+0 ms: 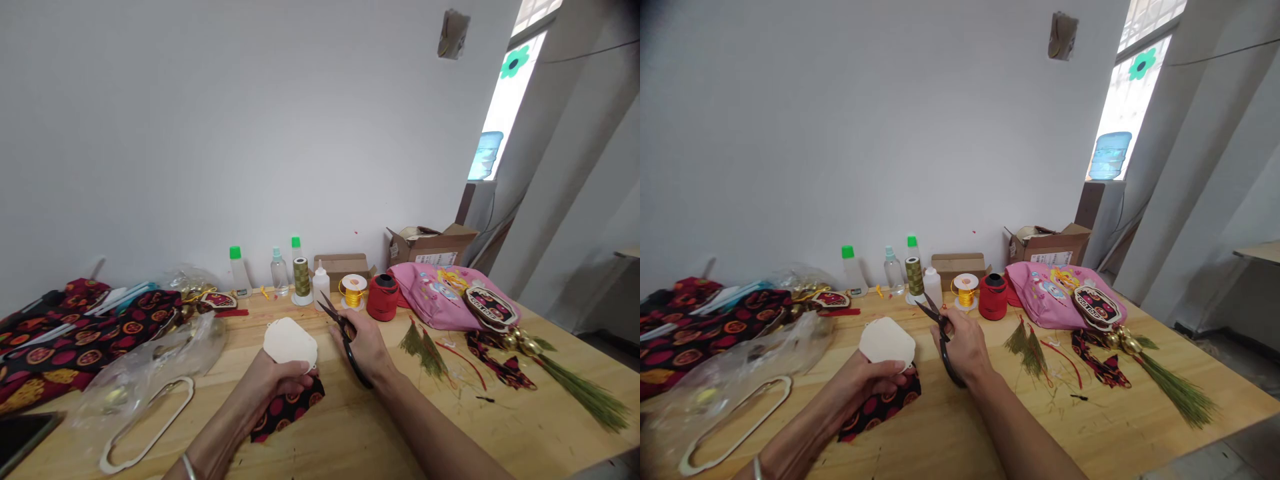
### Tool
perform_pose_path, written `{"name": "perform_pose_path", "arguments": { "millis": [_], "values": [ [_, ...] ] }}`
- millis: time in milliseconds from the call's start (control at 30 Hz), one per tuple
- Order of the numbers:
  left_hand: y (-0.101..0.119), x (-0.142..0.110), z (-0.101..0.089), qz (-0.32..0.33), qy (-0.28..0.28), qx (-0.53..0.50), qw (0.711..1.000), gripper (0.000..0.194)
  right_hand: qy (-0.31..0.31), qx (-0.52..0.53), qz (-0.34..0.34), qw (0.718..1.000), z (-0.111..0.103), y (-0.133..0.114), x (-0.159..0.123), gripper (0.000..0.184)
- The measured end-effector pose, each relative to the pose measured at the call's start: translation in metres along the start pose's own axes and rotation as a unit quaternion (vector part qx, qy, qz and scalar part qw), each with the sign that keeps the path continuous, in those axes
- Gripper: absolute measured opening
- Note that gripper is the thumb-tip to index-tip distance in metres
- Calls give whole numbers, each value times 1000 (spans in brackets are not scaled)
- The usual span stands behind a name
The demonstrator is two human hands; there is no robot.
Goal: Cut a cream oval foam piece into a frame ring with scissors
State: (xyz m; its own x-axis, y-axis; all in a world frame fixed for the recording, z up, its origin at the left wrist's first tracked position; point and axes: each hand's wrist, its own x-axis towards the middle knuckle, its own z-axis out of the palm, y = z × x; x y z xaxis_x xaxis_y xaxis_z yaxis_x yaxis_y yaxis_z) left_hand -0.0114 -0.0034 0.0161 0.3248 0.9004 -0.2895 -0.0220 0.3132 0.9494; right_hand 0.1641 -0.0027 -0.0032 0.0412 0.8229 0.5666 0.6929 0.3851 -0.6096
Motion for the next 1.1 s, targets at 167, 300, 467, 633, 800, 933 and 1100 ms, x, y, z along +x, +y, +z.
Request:
{"name": "perform_pose_path", "arguments": {
  "millis": [167, 300, 467, 633, 800, 933, 1100],
  "values": [
    [-4, 3, -3, 19, -58, 40, 997, 8, -56, 167, 56, 983, 3, -4, -3, 19],
    [-7, 6, -3, 40, -71, 82, 993, 13, -128, 271, 71, 951, 5, -14, -5, 23],
    [-9, 10, 1, 57, -21, 64, 996, 23, -121, 327, 91, 933, 5, -21, -4, 26],
    [-8, 9, 5, 76, 12, 62, 995, 14, -122, 335, 97, 929, 7, -21, -3, 28],
    [-7, 7, 7, 83, 15, 44, 996, 7, -116, 343, 103, 926, 7, -24, -3, 27],
    [-4, 5, 11, 91, -5, -10, 996, 22, -111, 328, 81, 935, 9, -23, -4, 26],
    [-4, 3, 10, 83, -67, -129, 986, 23, -92, 264, 39, 959, 16, -19, -7, 25]
  ]
}}
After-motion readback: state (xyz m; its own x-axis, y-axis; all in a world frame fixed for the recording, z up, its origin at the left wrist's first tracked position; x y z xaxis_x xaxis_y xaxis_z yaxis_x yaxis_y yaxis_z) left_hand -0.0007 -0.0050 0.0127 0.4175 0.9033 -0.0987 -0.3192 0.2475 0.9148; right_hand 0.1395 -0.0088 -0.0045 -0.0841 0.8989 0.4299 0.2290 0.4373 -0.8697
